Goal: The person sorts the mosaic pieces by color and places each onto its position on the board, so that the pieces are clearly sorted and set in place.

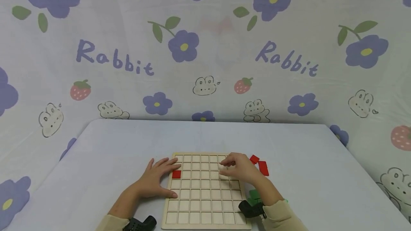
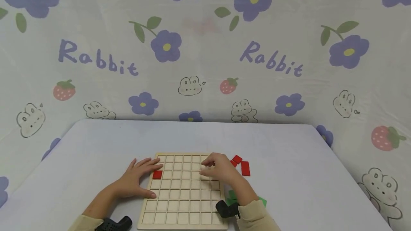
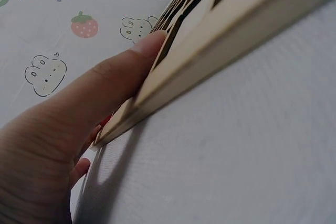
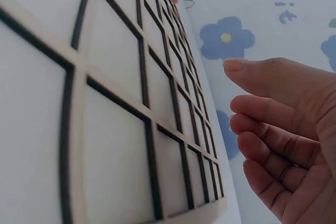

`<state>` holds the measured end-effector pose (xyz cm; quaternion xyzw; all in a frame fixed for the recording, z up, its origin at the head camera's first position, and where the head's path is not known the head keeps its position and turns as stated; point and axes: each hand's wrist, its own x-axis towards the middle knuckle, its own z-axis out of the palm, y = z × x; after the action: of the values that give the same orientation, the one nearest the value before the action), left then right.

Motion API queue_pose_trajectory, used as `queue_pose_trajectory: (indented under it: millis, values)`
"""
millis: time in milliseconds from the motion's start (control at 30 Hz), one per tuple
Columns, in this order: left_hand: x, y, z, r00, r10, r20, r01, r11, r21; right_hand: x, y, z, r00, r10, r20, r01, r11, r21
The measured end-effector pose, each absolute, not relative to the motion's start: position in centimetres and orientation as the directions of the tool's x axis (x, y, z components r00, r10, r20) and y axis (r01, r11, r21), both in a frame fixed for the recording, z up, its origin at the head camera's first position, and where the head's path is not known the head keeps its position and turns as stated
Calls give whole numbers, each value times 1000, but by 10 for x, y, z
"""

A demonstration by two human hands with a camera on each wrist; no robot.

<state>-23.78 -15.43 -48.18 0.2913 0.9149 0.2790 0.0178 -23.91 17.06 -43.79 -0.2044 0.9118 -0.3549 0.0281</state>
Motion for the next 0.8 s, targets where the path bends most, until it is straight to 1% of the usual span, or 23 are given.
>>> queue_pose_trajectory:
  millis: [200,433,533,667,800]
  values:
    - [-238,-154,-482,-829,543,131,525,677,516,-237,184,-434,-920,-373,124,-354,649,-674]
    - [-237,-153,-481,-831,541,129,522,681,514,-237,201,-435,-917,-365,159,-375,661,-650]
    - [-237,-153,-480,-829,543,133,526,679,512,-237,210,-434,-935,-323,143,-332,663,-671]
    - [-237,-153,-481,-831,542,128,523,680,514,-237,224,-433,-963,-257,85,-241,668,-704]
    - [-237,-152,-481,-836,536,119,510,680,527,-237,237,-432,-975,-218,47,-182,653,-735]
